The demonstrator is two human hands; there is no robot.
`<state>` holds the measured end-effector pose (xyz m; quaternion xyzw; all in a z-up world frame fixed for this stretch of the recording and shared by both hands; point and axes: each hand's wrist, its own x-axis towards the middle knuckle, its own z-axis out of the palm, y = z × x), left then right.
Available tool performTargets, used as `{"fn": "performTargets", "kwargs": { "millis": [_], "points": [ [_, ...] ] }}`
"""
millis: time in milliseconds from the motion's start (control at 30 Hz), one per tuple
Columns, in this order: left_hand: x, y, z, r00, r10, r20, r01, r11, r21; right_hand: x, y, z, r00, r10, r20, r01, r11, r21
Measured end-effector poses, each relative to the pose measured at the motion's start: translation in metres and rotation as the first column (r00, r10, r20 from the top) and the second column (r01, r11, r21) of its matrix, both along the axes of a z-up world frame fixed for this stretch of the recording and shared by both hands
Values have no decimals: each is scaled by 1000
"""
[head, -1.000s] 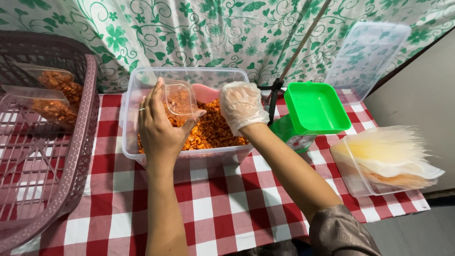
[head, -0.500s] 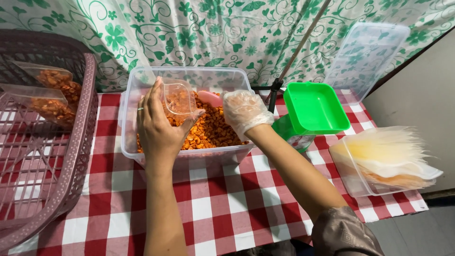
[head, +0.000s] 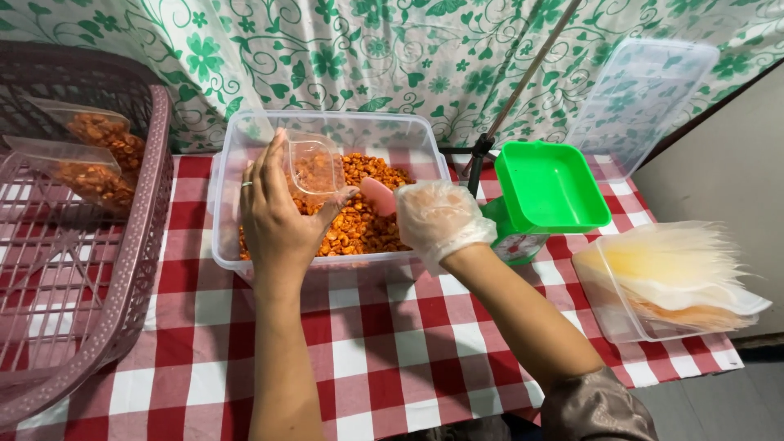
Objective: Scooping orange snacks from a large container into individual plastic bags for packaging.
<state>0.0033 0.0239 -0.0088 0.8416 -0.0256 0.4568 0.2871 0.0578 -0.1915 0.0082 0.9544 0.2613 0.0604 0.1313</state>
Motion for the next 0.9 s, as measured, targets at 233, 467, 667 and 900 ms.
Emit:
{"fn": "performTargets", "kwargs": {
  "millis": [233,467,667,900],
  "points": [
    [2,1,-3,1000,2,-6,-2,1000,4,7,8,5,997,-66,-26,68,994,81],
    [-1,0,3,1000,-1,-14,1,1000,2,60,-5,-52,995,-26,97,20,998,64],
    [0,-1,3,999,4,-32,-4,1000,-5,25,-9,-29,999,-29,43,27,999,27],
    [-1,0,3,999,-3,-37,3,1000,-4,40,-6,-34,995,-8,103,7,1000,12]
  ]
}}
